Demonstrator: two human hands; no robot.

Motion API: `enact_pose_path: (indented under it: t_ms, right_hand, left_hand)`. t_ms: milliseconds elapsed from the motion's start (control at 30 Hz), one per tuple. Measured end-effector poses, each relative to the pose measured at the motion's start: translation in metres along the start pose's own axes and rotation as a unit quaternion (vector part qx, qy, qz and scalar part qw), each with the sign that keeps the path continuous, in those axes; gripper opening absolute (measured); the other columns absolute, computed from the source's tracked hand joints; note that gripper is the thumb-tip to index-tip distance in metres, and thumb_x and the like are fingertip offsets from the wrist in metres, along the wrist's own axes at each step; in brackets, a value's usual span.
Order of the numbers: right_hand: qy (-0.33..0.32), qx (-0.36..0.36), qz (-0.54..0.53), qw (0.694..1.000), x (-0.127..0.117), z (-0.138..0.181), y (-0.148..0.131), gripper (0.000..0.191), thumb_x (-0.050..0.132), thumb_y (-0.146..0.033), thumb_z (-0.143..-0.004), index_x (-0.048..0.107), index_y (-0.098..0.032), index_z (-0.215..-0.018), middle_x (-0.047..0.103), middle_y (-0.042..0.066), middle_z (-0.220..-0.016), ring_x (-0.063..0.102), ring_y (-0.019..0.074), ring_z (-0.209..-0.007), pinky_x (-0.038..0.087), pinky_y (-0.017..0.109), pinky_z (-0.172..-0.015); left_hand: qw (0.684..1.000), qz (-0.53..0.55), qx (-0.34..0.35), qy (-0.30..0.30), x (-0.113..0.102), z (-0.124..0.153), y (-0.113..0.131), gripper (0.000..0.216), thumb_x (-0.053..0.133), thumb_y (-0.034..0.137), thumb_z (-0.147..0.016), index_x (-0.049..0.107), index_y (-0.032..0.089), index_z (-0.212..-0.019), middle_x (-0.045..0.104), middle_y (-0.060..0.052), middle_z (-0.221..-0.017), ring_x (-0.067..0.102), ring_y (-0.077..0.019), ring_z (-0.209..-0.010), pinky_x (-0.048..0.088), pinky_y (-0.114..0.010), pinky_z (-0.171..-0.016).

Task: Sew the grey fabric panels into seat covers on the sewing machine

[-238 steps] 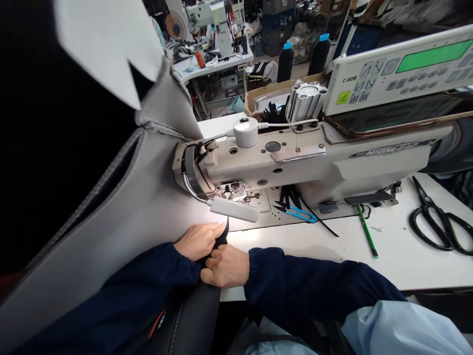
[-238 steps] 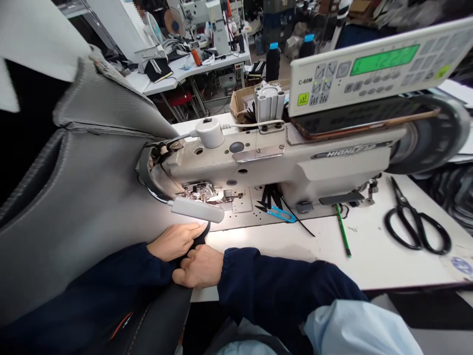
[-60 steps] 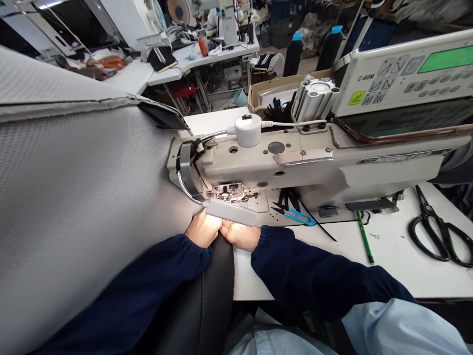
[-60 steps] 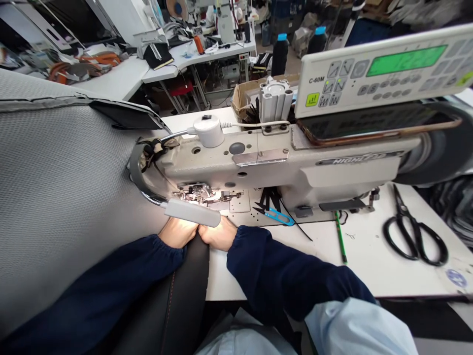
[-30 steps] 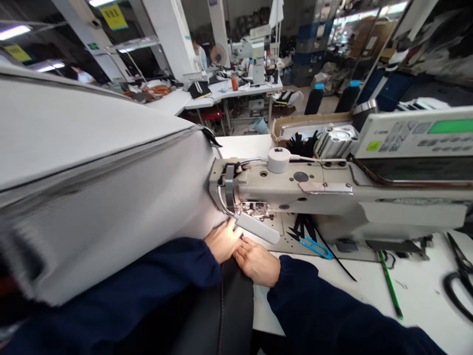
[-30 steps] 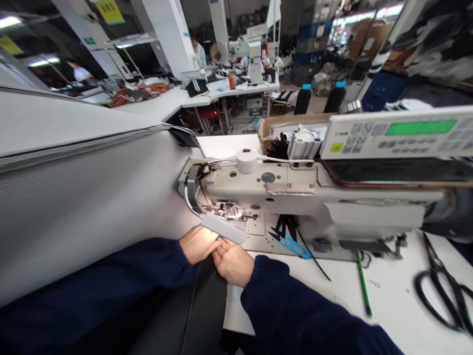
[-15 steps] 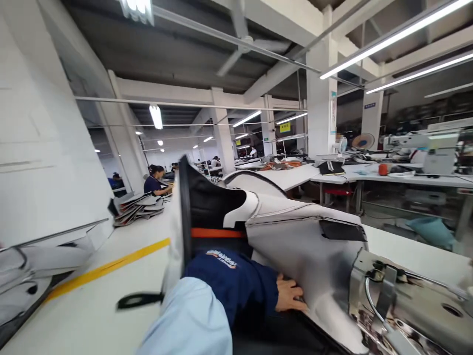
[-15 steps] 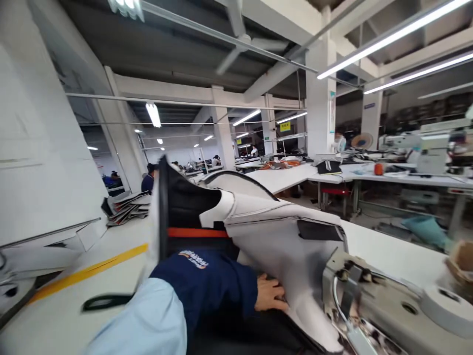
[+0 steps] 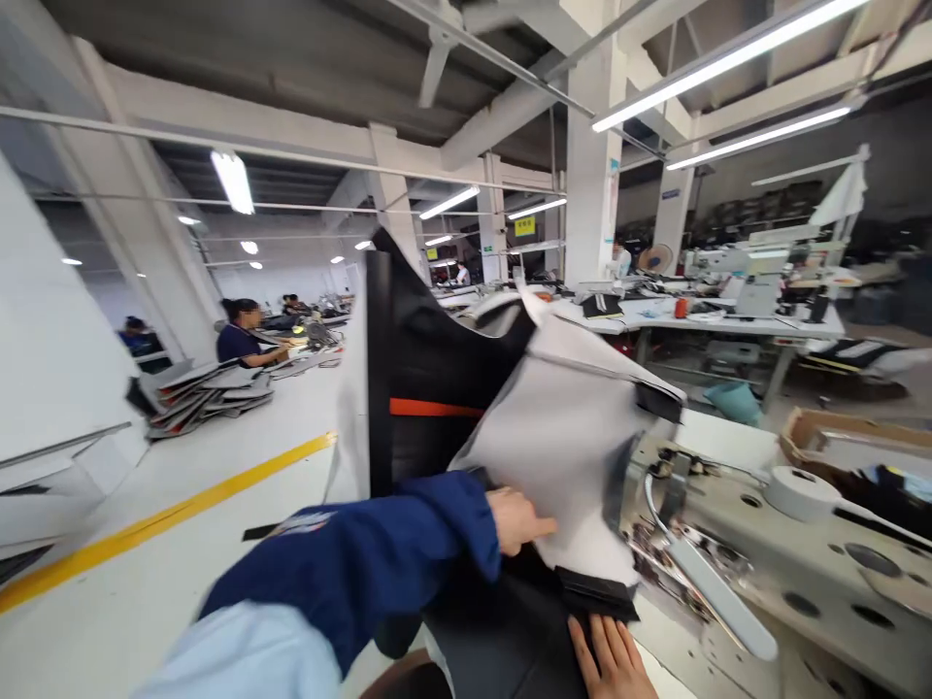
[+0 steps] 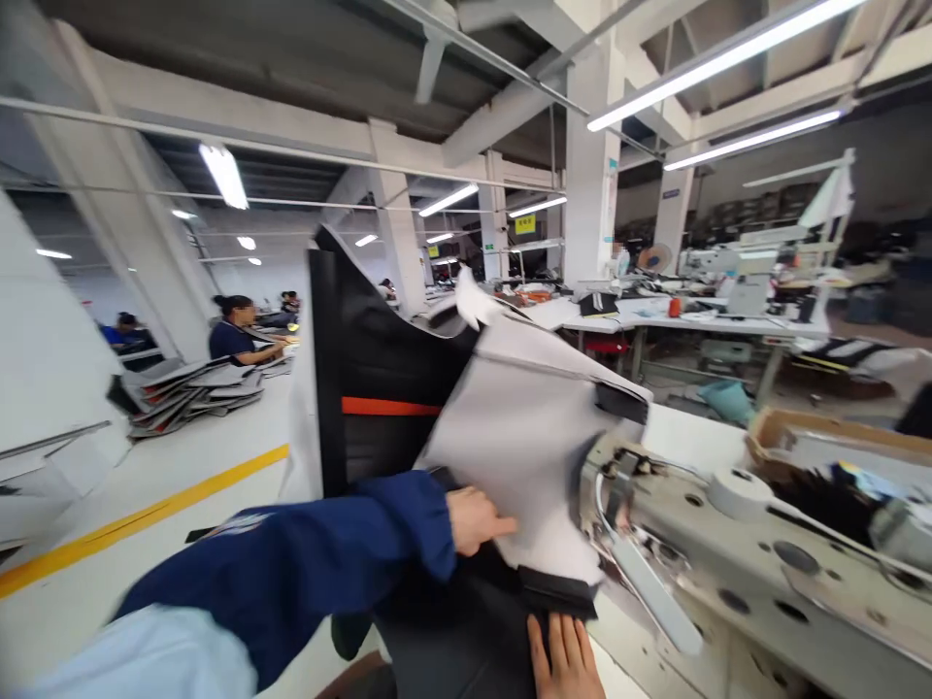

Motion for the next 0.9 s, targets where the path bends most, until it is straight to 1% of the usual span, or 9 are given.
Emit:
enact_pose_path:
  t_ms: [33, 100, 233, 333, 433, 500, 600, 700, 900]
  right_hand:
    - [-0.027, 0.01, -0.021, 0.999, -0.004, -0.003, 0.002, 0.045, 0.051, -0.008, -0.066, 0.065, -0.014, -0.109, 0.065, 0.018, -0.104, 0.062, 0.0322, -0.093, 0.051, 0.043, -0.078]
    - [-0.108, 0.091, -0.066, 0.988, -0.01, -0.009, 0.012, 0.048, 0.056, -0.015, -0.069, 0.06, -0.011, -0.117, 0.053, 0.023, -0.122, 0.051, 0.036, -0.113, 0.045, 0.048, -0.089]
    - [-0.224, 0.13, -0.136, 0.956, -0.016, -0.024, 0.016, 0.045, 0.055, -0.023, -0.079, 0.055, -0.009, -0.121, 0.049, 0.026, -0.125, 0.044, 0.0355, -0.121, 0.039, 0.051, -0.097]
    - [-0.242, 0.148, -0.143, 0.948, -0.014, -0.028, 0.023, 0.042, 0.053, -0.02, -0.081, 0.052, -0.006, -0.121, 0.047, 0.029, -0.125, 0.041, 0.0356, -0.122, 0.037, 0.053, -0.098]
    - [-0.222, 0.177, -0.152, 0.947, -0.013, -0.025, 0.027, 0.035, 0.047, -0.016, -0.085, 0.053, -0.004, -0.117, 0.049, 0.026, -0.123, 0.042, 0.0329, -0.122, 0.036, 0.052, -0.1]
    - [-0.201, 0.207, -0.16, 0.944, -0.013, -0.023, 0.032, 0.033, 0.044, -0.015, -0.086, 0.055, -0.004, -0.115, 0.052, 0.023, -0.121, 0.042, 0.031, -0.122, 0.036, 0.049, -0.101]
    - [-0.197, 0.189, -0.18, 0.945, -0.013, -0.024, 0.035, 0.036, 0.049, -0.018, -0.082, 0.055, -0.005, -0.115, 0.055, 0.022, -0.117, 0.043, 0.0326, -0.12, 0.035, 0.051, -0.101]
    - [-0.234, 0.162, -0.196, 0.938, -0.007, -0.024, 0.039, 0.044, 0.057, -0.021, -0.074, 0.055, -0.003, -0.114, 0.053, 0.023, -0.118, 0.044, 0.0331, -0.118, 0.036, 0.048, -0.1]
    - [-0.26, 0.19, -0.14, 0.936, -0.001, -0.023, 0.051, 0.031, 0.038, -0.008, -0.087, 0.059, 0.0, -0.108, 0.057, 0.022, -0.116, 0.052, 0.0298, -0.112, 0.041, 0.047, -0.095]
  left_hand:
    - [0.998, 0.057, -0.021, -0.013, 0.01, 0.01, 0.007, 0.045, 0.059, 0.016, -0.063, 0.052, 0.025, -0.106, 0.06, 0.0, -0.065, 0.058, -0.0199, -0.061, 0.039, -0.026, -0.052]
    - [0.976, 0.178, -0.121, -0.027, 0.033, 0.033, 0.009, 0.045, 0.051, 0.006, -0.061, 0.054, 0.023, -0.102, 0.062, 0.0, -0.071, 0.06, -0.0166, -0.066, 0.04, -0.022, -0.055]
    - [0.967, 0.228, -0.082, -0.072, 0.056, 0.046, 0.029, 0.043, 0.035, -0.005, -0.06, 0.055, 0.017, -0.09, 0.061, 0.0, -0.071, 0.059, -0.0127, -0.068, 0.042, -0.02, -0.06]
    - [0.965, 0.241, -0.03, -0.096, 0.037, 0.028, 0.043, 0.036, 0.032, -0.001, -0.069, 0.057, 0.017, -0.088, 0.06, -0.001, -0.071, 0.057, -0.0135, -0.066, 0.042, -0.022, -0.06]
    - [0.969, 0.229, 0.084, -0.023, -0.016, -0.004, 0.078, 0.03, 0.031, 0.01, -0.081, 0.057, 0.018, -0.093, 0.058, -0.005, -0.089, 0.056, -0.0144, -0.077, 0.045, -0.024, -0.069]
    - [0.972, 0.206, 0.107, 0.023, -0.039, -0.029, 0.096, 0.026, 0.033, 0.021, -0.086, 0.056, 0.017, -0.098, 0.056, -0.007, -0.095, 0.054, -0.0166, -0.086, 0.045, -0.027, -0.076]
    - [0.989, 0.145, 0.031, 0.014, -0.032, -0.07, 0.098, 0.029, 0.042, 0.034, -0.086, 0.053, 0.015, -0.105, 0.054, -0.009, -0.1, 0.054, -0.0208, -0.093, 0.047, -0.028, -0.071]
    - [0.995, 0.092, -0.03, -0.023, -0.01, -0.097, 0.087, 0.025, 0.044, 0.031, -0.085, 0.053, 0.016, -0.104, 0.054, -0.01, -0.102, 0.057, -0.0209, -0.09, 0.047, -0.026, -0.061]
    - [0.997, 0.07, 0.008, -0.01, -0.004, -0.103, 0.083, 0.03, 0.04, 0.007, -0.077, 0.057, 0.016, -0.1, 0.056, -0.009, -0.093, 0.059, -0.0191, -0.086, 0.048, -0.025, -0.063]
Point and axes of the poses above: each hand's wrist, its own z-axis away from the middle knuckle, its own x-axis out of the palm, y = z × x, the point moved 9 cm from there along -z, towards the middle knuckle
